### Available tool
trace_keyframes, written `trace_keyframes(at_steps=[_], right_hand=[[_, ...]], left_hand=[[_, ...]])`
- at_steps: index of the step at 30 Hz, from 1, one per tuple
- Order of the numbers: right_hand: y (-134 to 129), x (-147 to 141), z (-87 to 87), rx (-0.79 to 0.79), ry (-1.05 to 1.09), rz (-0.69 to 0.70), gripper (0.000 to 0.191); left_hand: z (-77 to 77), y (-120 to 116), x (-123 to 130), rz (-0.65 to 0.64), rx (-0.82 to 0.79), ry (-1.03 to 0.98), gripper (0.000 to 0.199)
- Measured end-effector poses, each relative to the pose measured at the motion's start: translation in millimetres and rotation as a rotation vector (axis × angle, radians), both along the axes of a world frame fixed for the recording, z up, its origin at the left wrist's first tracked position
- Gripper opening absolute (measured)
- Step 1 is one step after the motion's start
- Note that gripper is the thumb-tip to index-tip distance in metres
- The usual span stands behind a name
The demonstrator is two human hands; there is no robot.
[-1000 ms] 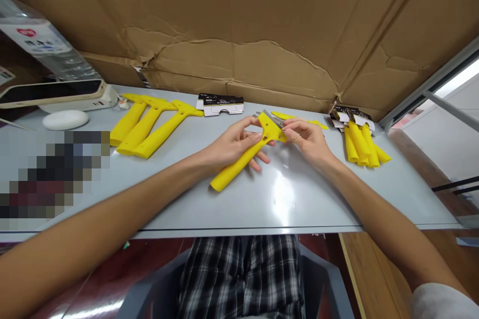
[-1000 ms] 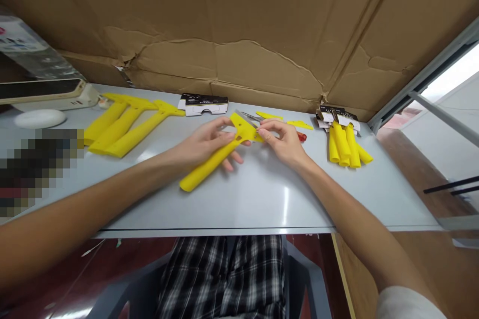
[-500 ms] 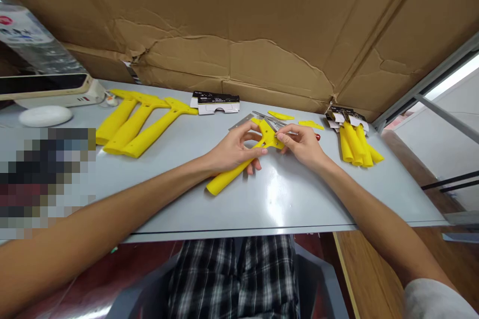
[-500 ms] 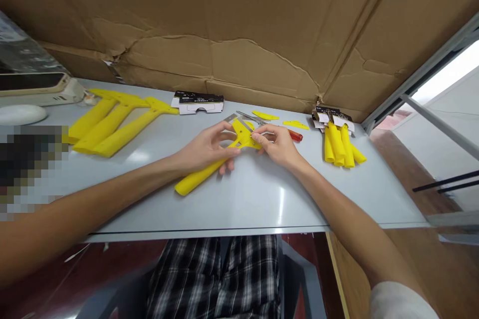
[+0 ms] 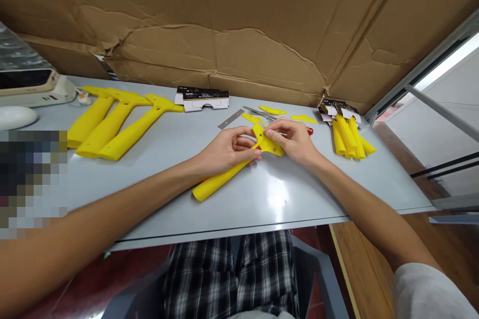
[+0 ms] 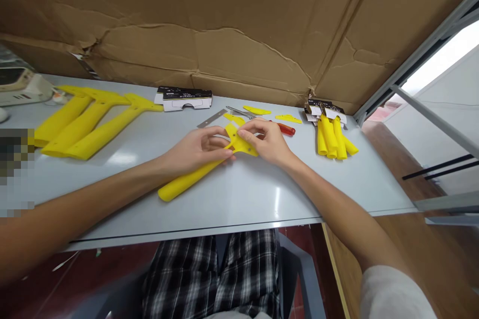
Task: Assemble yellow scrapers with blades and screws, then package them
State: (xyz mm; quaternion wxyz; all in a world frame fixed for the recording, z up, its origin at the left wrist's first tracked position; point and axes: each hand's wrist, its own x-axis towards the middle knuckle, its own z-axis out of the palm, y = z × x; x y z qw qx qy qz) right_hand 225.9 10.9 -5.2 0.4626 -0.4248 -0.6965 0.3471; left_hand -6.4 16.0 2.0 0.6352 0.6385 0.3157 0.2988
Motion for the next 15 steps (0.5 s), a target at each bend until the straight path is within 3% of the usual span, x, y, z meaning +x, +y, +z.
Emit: trace_keyframes(at_steps=[5, 15], right_hand=[[-2.9, -1.8, -4.9, 0.099, -0.029, -0.014, 0.021], [-7.9, -6.3, -5.1, 0.157, -0.138, -0.067, 0.019]], left_hand=[[-3.3, -2.1, 1.7, 0.03, 0.038, -0.007, 0.047], [-11.4, 0.2, 2.2, 0.038, 0.076, -0.013, 0.047]])
